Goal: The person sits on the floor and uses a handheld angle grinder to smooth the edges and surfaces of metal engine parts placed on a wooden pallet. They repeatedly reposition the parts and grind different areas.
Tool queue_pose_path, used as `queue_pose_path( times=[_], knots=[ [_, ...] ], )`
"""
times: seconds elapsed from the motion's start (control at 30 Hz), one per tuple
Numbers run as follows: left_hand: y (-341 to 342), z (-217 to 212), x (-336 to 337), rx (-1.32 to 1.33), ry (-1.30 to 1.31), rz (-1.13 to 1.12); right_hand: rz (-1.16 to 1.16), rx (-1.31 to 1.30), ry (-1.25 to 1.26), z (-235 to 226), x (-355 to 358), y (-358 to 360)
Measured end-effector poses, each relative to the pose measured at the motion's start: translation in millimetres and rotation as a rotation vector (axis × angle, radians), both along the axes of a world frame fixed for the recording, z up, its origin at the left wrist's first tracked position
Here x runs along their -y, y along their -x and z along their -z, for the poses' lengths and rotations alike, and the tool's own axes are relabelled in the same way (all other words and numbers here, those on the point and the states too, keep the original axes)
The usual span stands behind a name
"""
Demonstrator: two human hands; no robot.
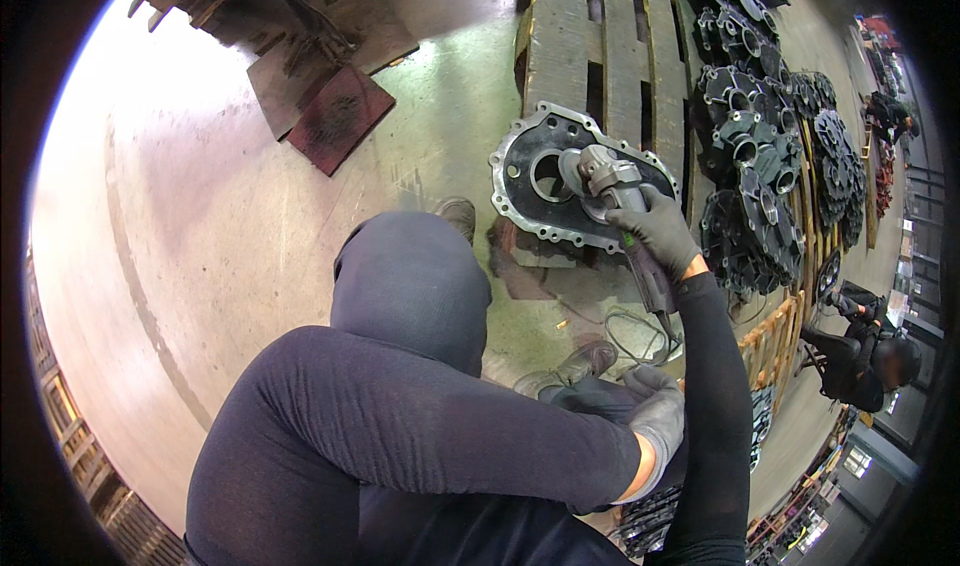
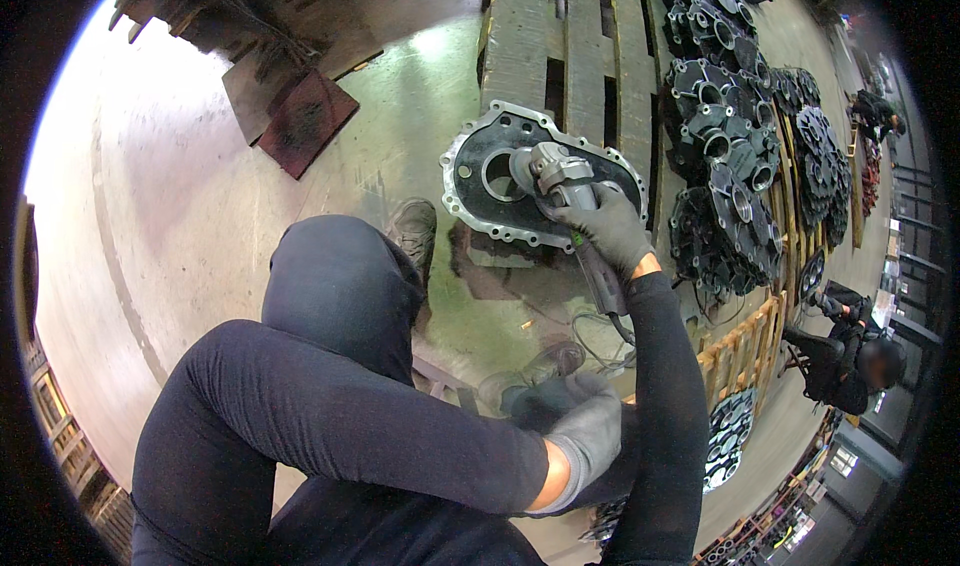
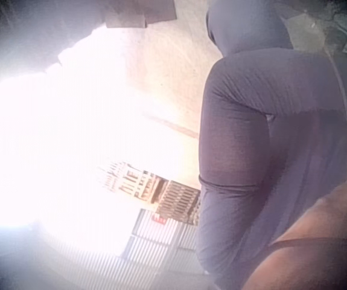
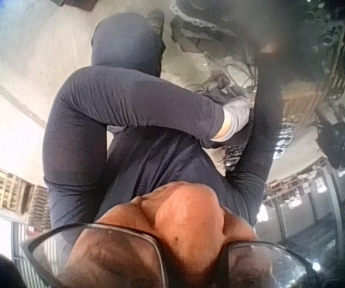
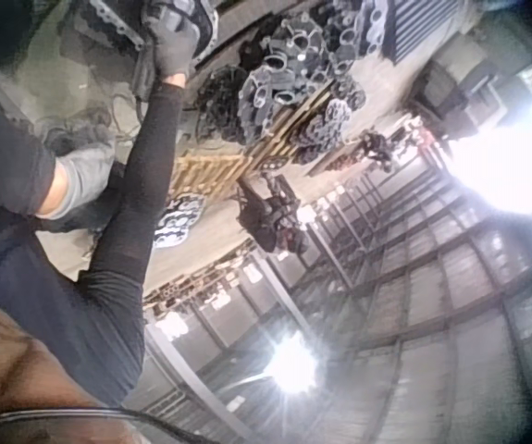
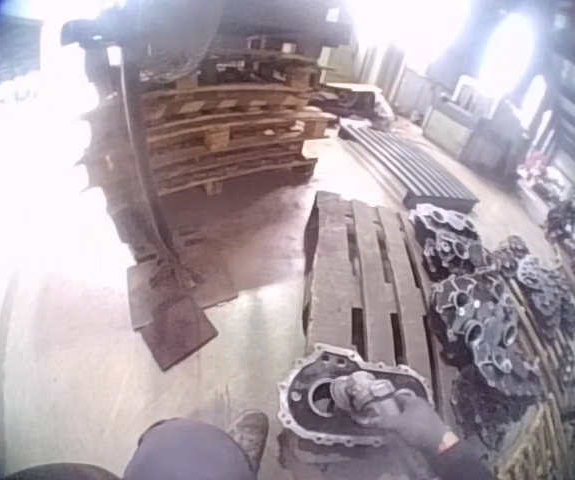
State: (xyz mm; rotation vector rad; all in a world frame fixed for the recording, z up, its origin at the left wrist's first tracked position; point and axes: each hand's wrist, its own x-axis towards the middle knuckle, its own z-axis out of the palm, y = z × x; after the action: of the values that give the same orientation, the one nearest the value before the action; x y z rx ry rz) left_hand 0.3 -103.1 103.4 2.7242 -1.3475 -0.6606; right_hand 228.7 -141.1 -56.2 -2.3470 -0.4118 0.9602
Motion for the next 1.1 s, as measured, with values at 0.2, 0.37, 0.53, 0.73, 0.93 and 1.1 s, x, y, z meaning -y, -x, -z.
queue_pose_path(
  times=[0.2, 0.37, 0.53, 0.73, 0.93, 1.1],
  knots=[
    [-2.0, 0.1, -0.2, 0.028, -0.020, 0.022, 0.122, -0.188, -0.125, 0.3, -8.0, 12.4],
    [-8.7, -3.5, -7.1, -0.010, -0.041, 0.097, 0.071, -0.137, -0.168, -3.9, -24.8, 16.1],
    [-10.0, 9.1, 5.1, 0.079, -0.044, 0.167, -0.027, -0.055, -0.076, 11.4, -29.6, 8.4],
    [-11.5, 5.5, -4.3, 0.048, 0.050, 0.192, -0.203, 0.149, 0.054, -6.0, -46.2, 15.5],
    [-13.7, -2.8, -13.5, 0.032, -0.025, 0.178, -0.436, 0.277, 0.248, -33.8, -64.4, 28.0],
    [-14.7, 3.3, -5.3, -0.012, 0.036, 0.171, -0.603, 0.408, 0.299, -39.9, -63.4, 41.1]
  ],
)
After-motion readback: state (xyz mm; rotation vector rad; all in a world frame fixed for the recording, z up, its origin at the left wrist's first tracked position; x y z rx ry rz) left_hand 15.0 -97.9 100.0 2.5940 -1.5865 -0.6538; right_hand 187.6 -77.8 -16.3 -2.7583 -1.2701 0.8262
